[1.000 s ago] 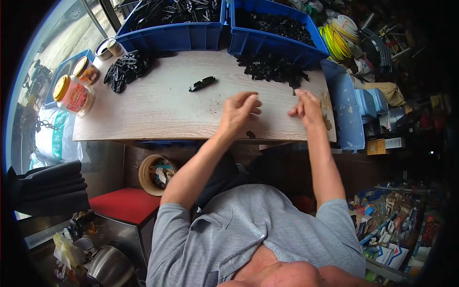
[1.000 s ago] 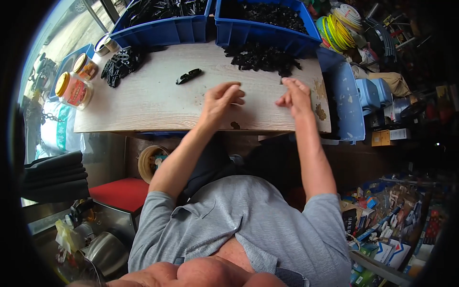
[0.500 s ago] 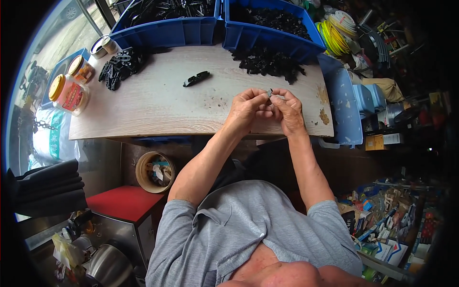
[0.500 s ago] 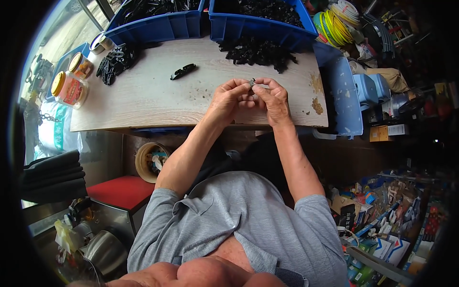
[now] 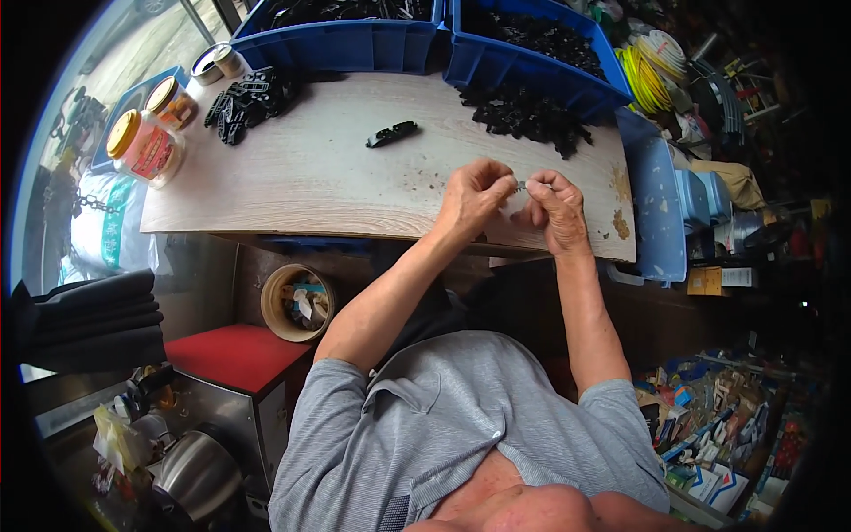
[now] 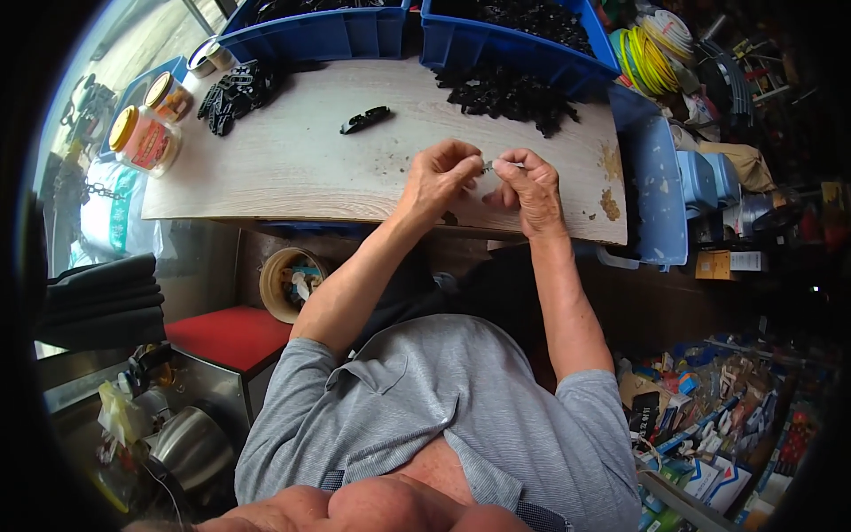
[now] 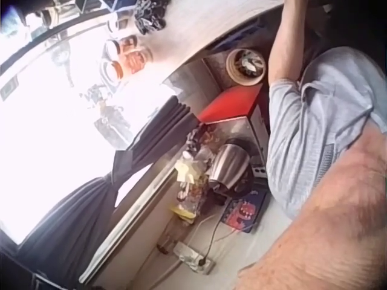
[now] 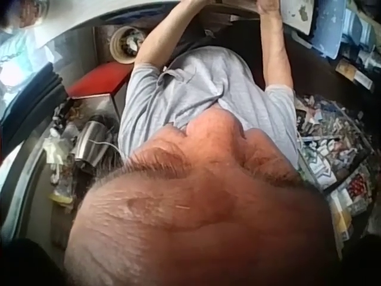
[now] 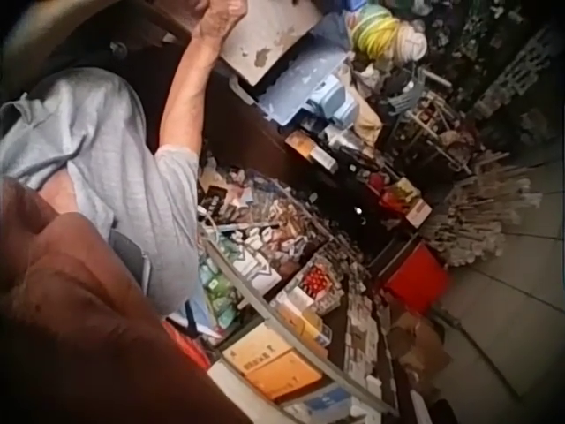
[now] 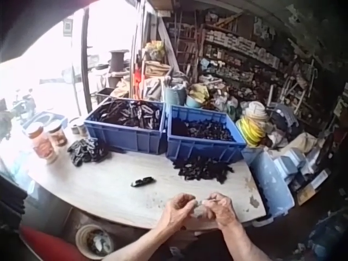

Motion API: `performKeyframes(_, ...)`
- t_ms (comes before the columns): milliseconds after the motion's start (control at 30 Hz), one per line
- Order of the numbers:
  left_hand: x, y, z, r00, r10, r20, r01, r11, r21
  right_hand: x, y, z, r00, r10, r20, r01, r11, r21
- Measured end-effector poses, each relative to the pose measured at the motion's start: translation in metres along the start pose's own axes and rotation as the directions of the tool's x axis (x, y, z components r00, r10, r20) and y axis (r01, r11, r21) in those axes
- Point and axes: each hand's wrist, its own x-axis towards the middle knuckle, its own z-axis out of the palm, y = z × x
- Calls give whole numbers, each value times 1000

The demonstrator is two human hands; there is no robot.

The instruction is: Assembling small black plastic components by hand at a workbench.

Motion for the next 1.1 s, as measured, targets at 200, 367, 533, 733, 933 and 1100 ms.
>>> performKeyframes(200, 8, 28, -96, 642, 761, -90, 3, 115, 993, -1, 0, 7, 1000, -19, 9, 18, 992, 126)
performKeyframes(367, 8, 27, -122, 773, 635, 2, -5, 4, 1000, 2, 2, 7, 999, -47, -7, 48, 985, 166)
performKeyframes(533, -7, 16, -75, 922, 365, -130, -253, 822, 510, 4, 2, 24, 998, -52, -22, 56, 954, 293)
performKeyframes(733, -18, 3, -20, 998, 64, -21, -64, 998, -2, 7, 8, 33, 995, -89, -39, 98, 933, 346)
performKeyframes(933, -14, 0, -15, 997, 76, 1, -76, 995, 57, 3, 9, 32, 999, -35, 17, 27, 941, 336)
performKeyframes(1100, -14, 4, -17, 1000, 5, 2, -5, 995, 96, 3, 11, 32, 1000, -19, 19, 12, 948, 317)
